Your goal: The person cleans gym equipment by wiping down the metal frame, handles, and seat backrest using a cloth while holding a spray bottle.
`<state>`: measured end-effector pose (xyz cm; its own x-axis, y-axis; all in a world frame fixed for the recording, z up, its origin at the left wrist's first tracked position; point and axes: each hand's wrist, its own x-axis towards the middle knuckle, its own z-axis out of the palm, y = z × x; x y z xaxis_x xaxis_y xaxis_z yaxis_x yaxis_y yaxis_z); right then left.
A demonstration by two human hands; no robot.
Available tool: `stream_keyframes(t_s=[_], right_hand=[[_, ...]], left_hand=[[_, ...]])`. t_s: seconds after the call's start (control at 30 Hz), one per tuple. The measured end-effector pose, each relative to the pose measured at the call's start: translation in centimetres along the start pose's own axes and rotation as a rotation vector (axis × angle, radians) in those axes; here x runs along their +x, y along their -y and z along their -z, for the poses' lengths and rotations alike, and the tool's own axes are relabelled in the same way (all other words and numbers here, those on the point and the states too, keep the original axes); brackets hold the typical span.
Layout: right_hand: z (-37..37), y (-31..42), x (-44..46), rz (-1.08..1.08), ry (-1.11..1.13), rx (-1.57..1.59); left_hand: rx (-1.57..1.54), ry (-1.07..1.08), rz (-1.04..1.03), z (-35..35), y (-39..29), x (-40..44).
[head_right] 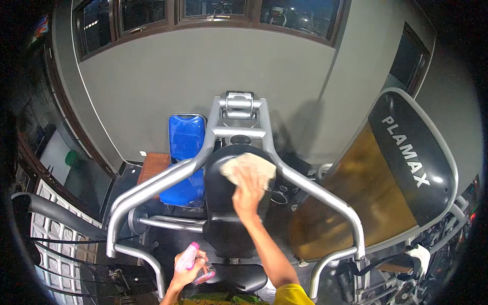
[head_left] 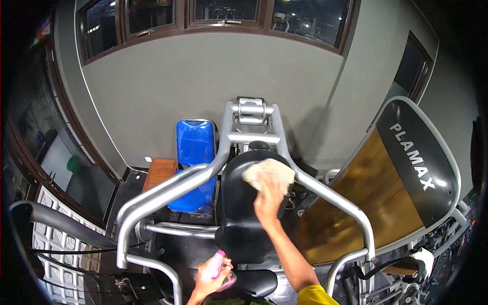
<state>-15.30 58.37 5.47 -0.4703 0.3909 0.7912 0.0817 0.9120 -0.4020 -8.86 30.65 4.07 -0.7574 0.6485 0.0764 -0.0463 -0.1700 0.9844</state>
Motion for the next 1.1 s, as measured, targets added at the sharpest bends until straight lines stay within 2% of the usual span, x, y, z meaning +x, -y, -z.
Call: stream_keyframes(t_s=[0.07,0.17,0.2,0.3,0.47,0.57,0.6,0.67,0.7,0.73,0.8,0.87,0.93,1.0,1.07,1.1], right_hand=[[-2.2,2.4,0.2,0.133,0.195,0.047],[-4.4,4.3,0.2,0.377,0.367,-0.068],[-4.2,4.0,0.4,0.375,0.366,-0.070],[-2.2,1.6,0.8,0.603,0.425,-0.136],[3.3,-4.5,0.9,0.523,0.294,-0.231],[5.1,-7.5,0.0,0.298,0.153,-0.174],[5.0,-7.3,-0.4,0.299,0.157,-0.172],[4.3,-6.6,-1.1,0.028,0.038,-0.105],[3.6,-5.4,-1.3,-0.007,0.017,-0.114],[2.6,-3.9,-1.2,-0.001,-0.016,-0.156],[0.3,-0.7,-1.5,0.028,0.088,-0.174],[-3.0,2.1,-2.0,0.237,0.286,-0.090],[-4.7,4.6,-2.0,0.375,0.365,-0.140],[-4.7,4.5,-2.1,0.375,0.392,-0.183],[-3.8,2.8,-2.5,0.435,0.491,-0.142],[-3.3,1.8,-2.5,0.521,0.449,-0.193]], left_hand=[[-0.006,-0.003,0.020,0.1,0.0,-0.2],[0.054,-0.005,-0.023,0.3,0.1,-0.1],[0.036,-0.015,-0.014,0.3,0.0,0.0],[0.008,-0.015,0.004,-0.2,0.3,0.2],[-0.002,0.006,0.008,-0.5,0.3,0.9],[0.015,0.005,0.020,-0.7,0.3,0.9],[0.013,0.002,0.022,-0.6,0.3,0.8],[0.019,0.005,0.021,-0.4,0.4,0.8],[0.019,0.005,0.022,-0.4,0.5,0.7],[0.015,0.002,0.033,-0.4,0.6,0.6],[0.013,-0.002,0.042,-0.3,0.8,0.6],[-0.015,0.004,0.067,-0.2,0.9,0.5],[0.013,-0.006,0.062,-0.1,0.4,0.5],[0.042,-0.015,0.052,0.1,0.3,0.5],[-0.006,-0.032,0.031,0.2,0.7,0.5],[-0.004,-0.036,0.031,0.2,0.9,0.6]])
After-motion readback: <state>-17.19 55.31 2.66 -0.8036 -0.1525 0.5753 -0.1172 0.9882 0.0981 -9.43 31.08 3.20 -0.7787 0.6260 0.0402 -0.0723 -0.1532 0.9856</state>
